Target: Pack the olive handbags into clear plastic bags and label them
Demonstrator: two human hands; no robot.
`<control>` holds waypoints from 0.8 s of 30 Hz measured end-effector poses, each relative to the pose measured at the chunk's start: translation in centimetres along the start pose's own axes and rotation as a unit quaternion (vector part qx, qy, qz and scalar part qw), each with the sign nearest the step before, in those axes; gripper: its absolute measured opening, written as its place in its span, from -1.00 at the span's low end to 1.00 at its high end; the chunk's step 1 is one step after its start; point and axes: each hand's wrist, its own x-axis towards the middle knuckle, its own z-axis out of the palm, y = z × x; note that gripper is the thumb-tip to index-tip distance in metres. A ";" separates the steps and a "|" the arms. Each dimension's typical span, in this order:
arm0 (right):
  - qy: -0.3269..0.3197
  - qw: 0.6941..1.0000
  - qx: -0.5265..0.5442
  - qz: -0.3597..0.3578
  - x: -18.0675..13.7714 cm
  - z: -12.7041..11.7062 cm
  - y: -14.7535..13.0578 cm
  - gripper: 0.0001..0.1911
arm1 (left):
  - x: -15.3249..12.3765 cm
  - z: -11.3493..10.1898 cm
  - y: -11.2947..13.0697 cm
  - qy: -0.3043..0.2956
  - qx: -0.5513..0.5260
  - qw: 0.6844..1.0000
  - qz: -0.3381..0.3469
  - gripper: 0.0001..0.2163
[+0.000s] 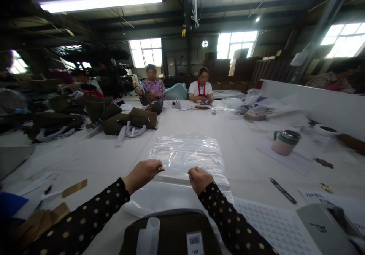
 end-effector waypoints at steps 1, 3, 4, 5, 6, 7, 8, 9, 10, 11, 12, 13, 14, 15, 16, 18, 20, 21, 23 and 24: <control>-0.011 0.999 -0.025 -0.019 -0.9 -0.4 1.0 -0.82 | -1.0 -0.1 -0.5 -0.011 0.000 1.000 0.019 -0.80; -0.042 0.994 -0.083 -0.063 -3.4 -0.9 2.9 -0.79 | -3.4 0.1 -1.6 -0.030 0.006 0.998 0.050 -0.80; -0.059 0.989 -0.108 -0.079 -4.7 -0.9 3.6 -0.76 | -4.7 0.3 -2.0 -0.039 0.010 0.998 0.058 -0.77; -0.077 0.985 -0.127 -0.087 -6.0 -0.9 4.2 -0.72 | -5.9 0.7 -2.2 -0.051 0.011 0.997 0.056 -0.75; -0.099 0.982 -0.139 -0.078 -7.0 -0.7 4.6 -0.70 | -7.0 1.1 -2.4 -0.063 0.008 0.997 0.042 -0.75; -0.123 0.979 -0.150 -0.061 -7.7 -0.5 4.7 -0.71 | -7.8 1.6 -2.4 -0.079 0.001 0.997 0.022 -0.77; -0.147 0.975 -0.161 -0.040 -8.0 -0.3 4.6 -0.75 | -8.3 2.2 -2.4 -0.095 -0.010 0.995 -0.004 -0.79; -0.166 0.971 -0.172 -0.018 -7.8 0.0 4.5 -0.80 | -8.6 2.7 -2.3 -0.109 -0.022 0.993 -0.028 -0.83; -0.178 0.967 -0.180 -0.001 -7.4 0.2 4.3 -0.84 | -8.6 3.3 -2.3 -0.117 -0.033 0.991 -0.048 -0.88; -0.180 0.966 -0.185 0.009 -6.6 0.4 4.1 -0.89 | -8.4 3.7 -2.3 -0.121 -0.041 0.990 -0.061 -0.91; -0.176 0.966 -0.187 0.011 -5.7 0.6 3.9 -0.93 | -8.0 4.0 -2.3 -0.120 -0.046 0.989 -0.068 -0.90; -0.171 0.967 -0.189 0.007 -4.7 0.7 3.9 -0.95 | -7.6 4.2 -2.5 -0.118 -0.049 0.989 -0.072 -0.87; -0.166 0.967 -0.192 0.002 -3.7 0.8 3.9 -0.91 | -7.1 4.3 -2.6 -0.114 -0.052 0.989 -0.077 -0.82; -0.160 0.968 -0.195 -0.003 -2.9 0.8 4.0 -0.87 | -6.8 4.2 -2.8 -0.108 -0.062 0.989 -0.084 -0.78; -0.154 0.968 -0.197 -0.009 -2.4 0.8 4.1 -0.85 | -6.5 4.1 -2.9 -0.101 -0.074 0.988 -0.094 -0.75; -0.145 0.969 -0.200 -0.017 -1.9 0.8 4.5 -0.78 | -6.4 3.9 -3.2 -0.079 -0.098 0.985 -0.117 -0.75; -0.127 0.973 -0.192 -0.016 -2.2 0.9 4.8 -0.63 | -6.8 3.8 -3.3 -0.036 -0.131 0.980 -0.143 -0.82; -0.111 0.978 -0.178 -0.009 -2.6 1.1 5.0 -0.56 | -7.3 4.0 -3.3 -0.013 -0.154 0.976 -0.153 -0.85; -0.071 0.989 -0.129 -0.005 -3.4 1.3 5.4 -0.56 | -8.3 4.5 -3.3 0.038 -0.238 0.952 -0.188 -0.91; -0.046 0.993 -0.105 -0.012 -3.8 1.4 5.7 -0.60 | -8.9 4.9 -3.3 0.069 -0.297 0.926 -0.223 -0.95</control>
